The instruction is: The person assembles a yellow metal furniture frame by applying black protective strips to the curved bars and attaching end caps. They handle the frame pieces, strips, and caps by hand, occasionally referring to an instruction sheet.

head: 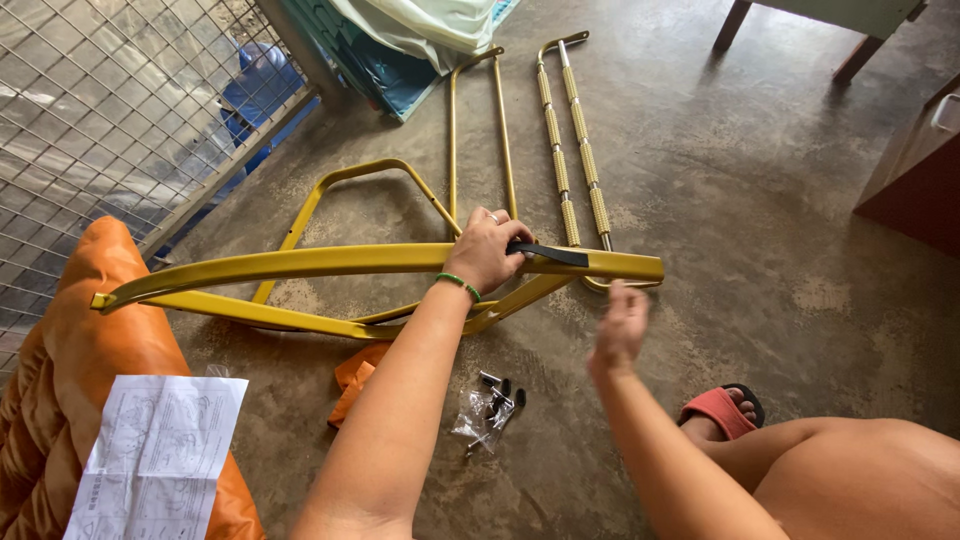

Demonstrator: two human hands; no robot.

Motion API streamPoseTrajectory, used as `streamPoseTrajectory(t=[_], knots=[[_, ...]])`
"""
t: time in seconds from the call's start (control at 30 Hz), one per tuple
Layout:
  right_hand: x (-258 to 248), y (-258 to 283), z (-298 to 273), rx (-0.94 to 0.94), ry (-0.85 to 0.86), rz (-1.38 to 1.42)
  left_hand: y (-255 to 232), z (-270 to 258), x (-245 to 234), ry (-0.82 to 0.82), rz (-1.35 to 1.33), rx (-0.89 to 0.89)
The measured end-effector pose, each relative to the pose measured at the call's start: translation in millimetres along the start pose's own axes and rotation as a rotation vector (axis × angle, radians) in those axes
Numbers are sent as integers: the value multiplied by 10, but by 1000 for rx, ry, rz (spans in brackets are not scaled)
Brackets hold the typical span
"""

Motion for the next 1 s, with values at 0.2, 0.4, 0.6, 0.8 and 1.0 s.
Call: streamPoseTrajectory(t=[0.2,0.4,0.6,0.8,1.0], knots=[[744,-53,-395,477,417,592,-72,4,84,126,-89,-4],[804,414,-230,676,154,730,393,-207,-636,401,427,-150],[963,599,147,431,131,666,523,-421,-944,522,467,-336],[891,823,969,457,151,603,79,-136,-531,438,359,-302],[593,1036,1604,403,279,553,-362,-56,-40,370,57,-225]])
Point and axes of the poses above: each hand's wrist, its own z-axis towards the middle knuckle, its own x-axis out of the palm, y = z × x, the point moved 3 cm from there along z, towards the middle knuckle, and after that the axes turned 7 degrees about -y, right-handed, at the moved point
